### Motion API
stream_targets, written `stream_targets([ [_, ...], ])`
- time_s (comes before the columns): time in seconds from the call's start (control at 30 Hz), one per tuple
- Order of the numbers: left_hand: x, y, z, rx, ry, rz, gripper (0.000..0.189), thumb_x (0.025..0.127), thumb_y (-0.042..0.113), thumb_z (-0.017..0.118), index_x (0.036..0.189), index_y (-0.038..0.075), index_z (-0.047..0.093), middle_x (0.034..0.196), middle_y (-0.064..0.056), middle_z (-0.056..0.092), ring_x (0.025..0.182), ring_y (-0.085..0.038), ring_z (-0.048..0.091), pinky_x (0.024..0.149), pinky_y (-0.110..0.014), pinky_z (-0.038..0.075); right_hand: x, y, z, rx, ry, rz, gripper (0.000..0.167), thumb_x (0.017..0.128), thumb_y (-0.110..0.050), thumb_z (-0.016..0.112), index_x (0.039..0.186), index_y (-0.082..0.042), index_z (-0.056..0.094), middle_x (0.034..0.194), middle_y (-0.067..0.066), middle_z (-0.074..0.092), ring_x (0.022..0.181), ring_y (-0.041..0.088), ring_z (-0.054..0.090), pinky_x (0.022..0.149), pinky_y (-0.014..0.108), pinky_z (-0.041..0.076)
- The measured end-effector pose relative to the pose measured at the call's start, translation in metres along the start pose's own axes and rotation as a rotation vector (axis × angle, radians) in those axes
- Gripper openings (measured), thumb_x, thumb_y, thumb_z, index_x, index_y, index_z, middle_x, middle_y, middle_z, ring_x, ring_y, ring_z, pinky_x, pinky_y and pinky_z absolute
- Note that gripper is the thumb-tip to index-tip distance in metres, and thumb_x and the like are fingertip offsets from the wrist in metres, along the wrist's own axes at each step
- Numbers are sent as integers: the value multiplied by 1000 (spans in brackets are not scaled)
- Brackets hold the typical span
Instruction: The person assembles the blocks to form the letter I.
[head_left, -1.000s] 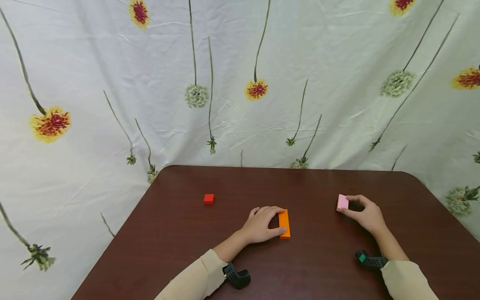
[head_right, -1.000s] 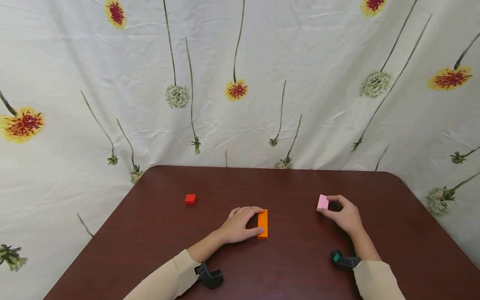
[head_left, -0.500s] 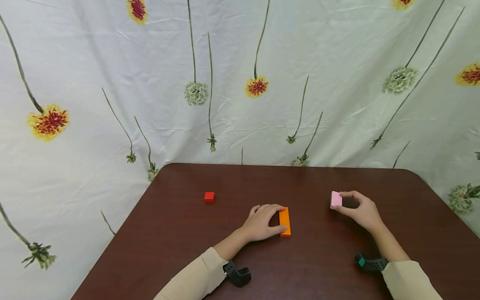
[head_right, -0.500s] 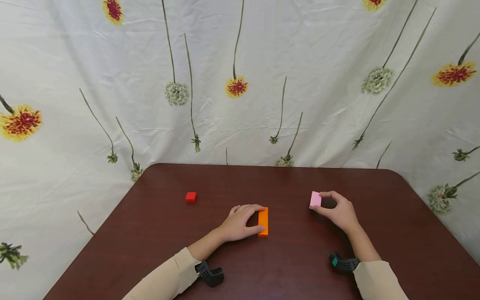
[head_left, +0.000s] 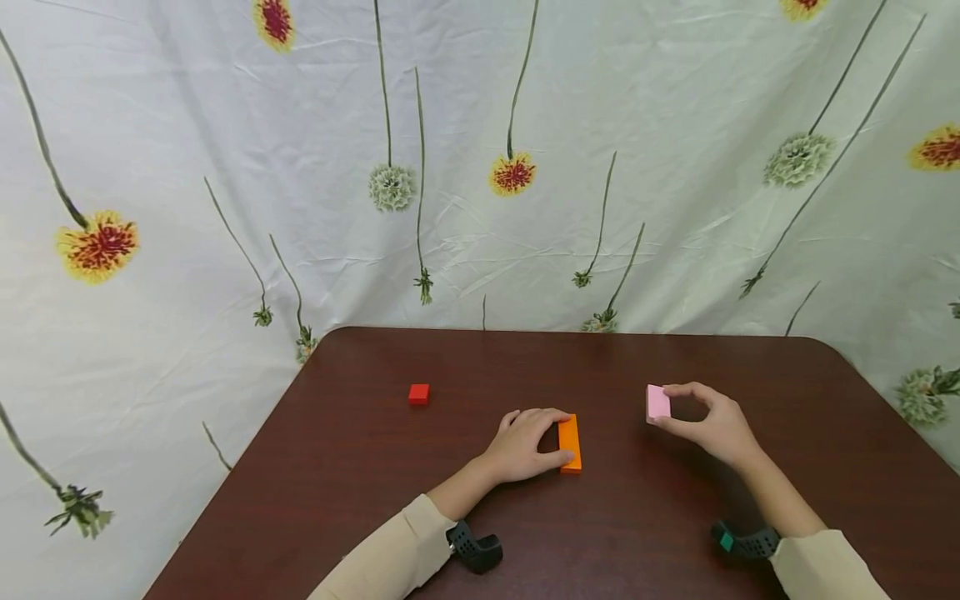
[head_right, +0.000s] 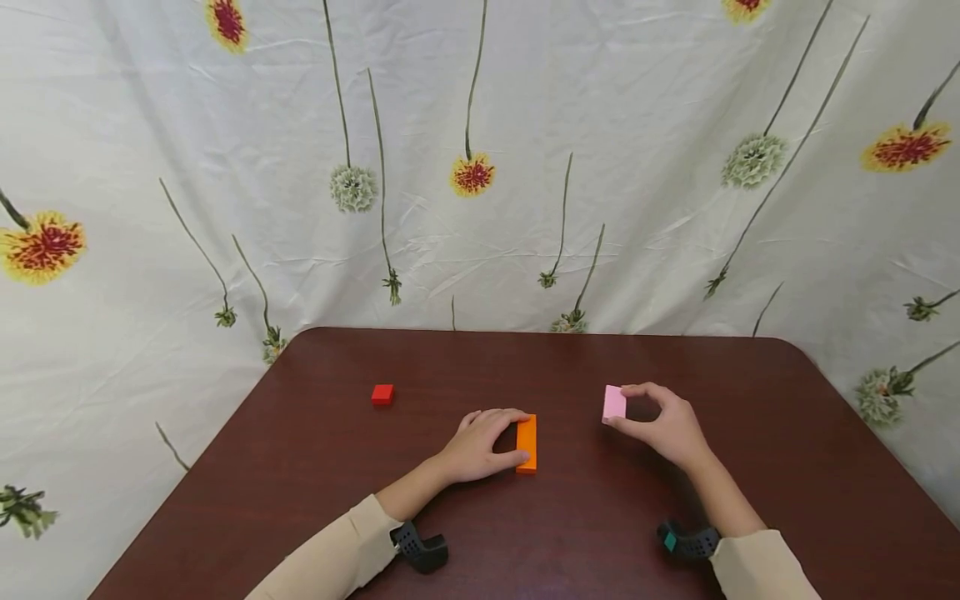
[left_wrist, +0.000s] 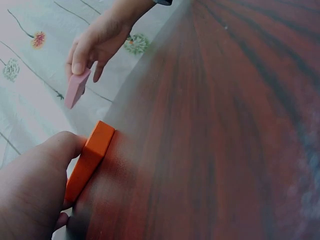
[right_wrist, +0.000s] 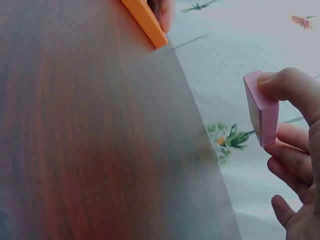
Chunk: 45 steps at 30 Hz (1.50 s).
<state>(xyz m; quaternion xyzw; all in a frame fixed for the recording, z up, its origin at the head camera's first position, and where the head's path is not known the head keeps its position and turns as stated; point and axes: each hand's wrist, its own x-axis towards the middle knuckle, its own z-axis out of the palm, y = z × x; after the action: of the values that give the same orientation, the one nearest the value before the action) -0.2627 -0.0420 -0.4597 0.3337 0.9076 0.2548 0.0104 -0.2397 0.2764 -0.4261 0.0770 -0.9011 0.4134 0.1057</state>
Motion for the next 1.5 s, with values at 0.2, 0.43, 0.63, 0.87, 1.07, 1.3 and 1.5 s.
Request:
stream_targets([
  [0.2, 1, -1, 0, -5, 2, 1, 59, 93, 53, 57, 143, 23, 48, 145, 7, 47, 134, -19, 40, 107, -55, 22, -4, -10, 3, 21, 11, -23, 47, 79, -31, 83, 115, -7, 66, 124, 16, 62, 120, 36, 48, 93, 58, 38],
  [0.43, 1, -2, 1, -4, 1, 3, 59, 93, 54, 57, 143, 24, 48, 145, 7, 47, 134, -19, 39, 107, -55, 22, -12, -19, 9, 17, 19, -60, 44, 76, -30, 85, 111, -8, 69, 118, 12, 65, 115, 32, 52, 93, 56, 39],
  [0.63, 1, -4, 3, 1, 1, 3, 60, 93, 55, 56, 143, 24, 48, 146, 7, 46, 134, -19, 39, 108, -55, 22, -21, -28, 16, -12, 17, -74, 42, 74, -31, 87, 107, -13, 70, 111, 5, 65, 106, 24, 55, 87, 47, 45],
  [0.87, 0, -3, 2, -3, -1, 1, 59, 93, 54, 57, 143, 23, 48, 146, 6, 46, 135, -19, 39, 108, -55, 22, -30, -36, 22, -1, -1, -97, 40, 72, -31, 88, 104, -14, 71, 107, 2, 65, 101, 25, 56, 82, 44, 47],
  [1.07, 0, -2, 1, 2, -3, -1, 59, 93, 53, 57, 143, 23, 48, 146, 6, 46, 135, -19, 39, 108, -54, 22, -35, -41, 27, 2, 3, -131, 39, 70, -30, 89, 102, -17, 71, 104, -4, 65, 100, 17, 56, 85, 43, 46],
  [1.3, -1, 0, -1, 6, 1, -2, 59, 93, 52, 58, 142, 22, 49, 145, 5, 47, 134, -19, 39, 107, -55, 22, -39, -45, 35, 29, -12, -185, 37, 67, -27, 91, 98, -20, 72, 99, -10, 65, 95, 9, 57, 82, 36, 48],
  [1.5, 0, 1, 0, 10, 9, -3, 59, 92, 53, 58, 142, 22, 50, 144, 6, 48, 133, -19, 40, 107, -54, 23, -44, -48, 44, 60, -54, -227, 37, 67, -26, 91, 98, -21, 71, 102, -13, 65, 97, 9, 57, 86, 39, 48],
])
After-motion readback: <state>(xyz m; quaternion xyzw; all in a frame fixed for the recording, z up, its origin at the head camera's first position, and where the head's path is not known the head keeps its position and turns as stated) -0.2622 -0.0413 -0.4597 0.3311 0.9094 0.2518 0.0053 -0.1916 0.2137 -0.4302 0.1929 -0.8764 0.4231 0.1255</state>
